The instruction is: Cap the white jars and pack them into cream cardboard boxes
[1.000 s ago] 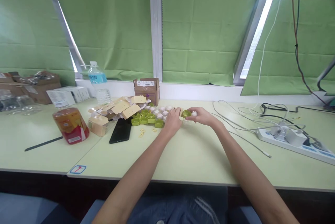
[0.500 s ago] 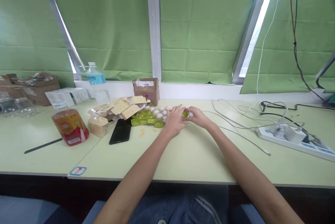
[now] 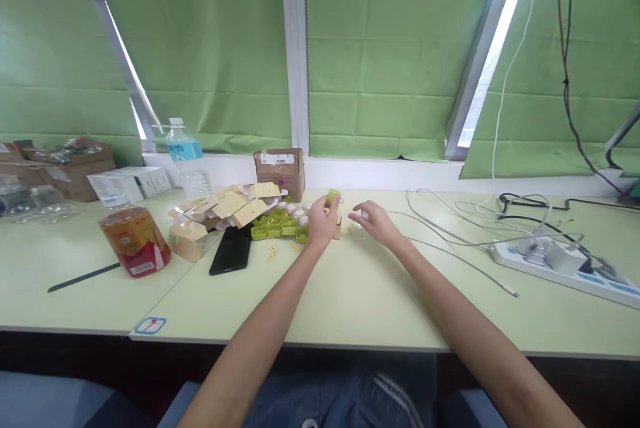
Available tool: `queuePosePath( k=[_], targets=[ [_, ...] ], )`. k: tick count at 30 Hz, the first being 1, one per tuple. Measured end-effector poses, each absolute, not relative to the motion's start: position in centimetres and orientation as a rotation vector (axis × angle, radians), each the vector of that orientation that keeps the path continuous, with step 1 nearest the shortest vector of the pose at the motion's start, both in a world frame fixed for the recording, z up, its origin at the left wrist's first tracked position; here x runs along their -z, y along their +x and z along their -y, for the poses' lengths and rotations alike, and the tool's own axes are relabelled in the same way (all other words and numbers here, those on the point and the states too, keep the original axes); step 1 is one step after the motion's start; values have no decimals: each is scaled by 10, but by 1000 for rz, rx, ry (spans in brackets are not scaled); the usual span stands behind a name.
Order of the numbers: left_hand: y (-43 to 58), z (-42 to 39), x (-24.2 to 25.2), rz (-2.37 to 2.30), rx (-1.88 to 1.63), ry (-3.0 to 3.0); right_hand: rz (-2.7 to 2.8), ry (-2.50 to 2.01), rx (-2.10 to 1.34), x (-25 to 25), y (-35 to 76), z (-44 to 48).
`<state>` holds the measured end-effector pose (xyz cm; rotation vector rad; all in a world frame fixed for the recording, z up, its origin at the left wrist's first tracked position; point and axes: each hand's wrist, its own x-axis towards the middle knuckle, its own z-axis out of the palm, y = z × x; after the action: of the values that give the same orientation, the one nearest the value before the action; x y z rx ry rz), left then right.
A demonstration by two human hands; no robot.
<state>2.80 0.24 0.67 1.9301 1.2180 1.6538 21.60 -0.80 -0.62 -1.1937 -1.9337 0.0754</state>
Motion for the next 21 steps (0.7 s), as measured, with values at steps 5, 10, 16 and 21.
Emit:
queuePosePath(
  k=[5,10,16,21],
  targets=[
    [31,-6,-4,-1105,-1746,1710,2081,-1327,162,18,205,7],
    [35,-11,-1,-925,-1737,1453,2121,-1428,222,25,201,10],
    [37,-12,0,-820,-1681,1302,1944,-1130,-23,17,198,15],
    [40,-8,0,-720,-1573,1299,1470,-875,-664,0,184,20]
  ],
)
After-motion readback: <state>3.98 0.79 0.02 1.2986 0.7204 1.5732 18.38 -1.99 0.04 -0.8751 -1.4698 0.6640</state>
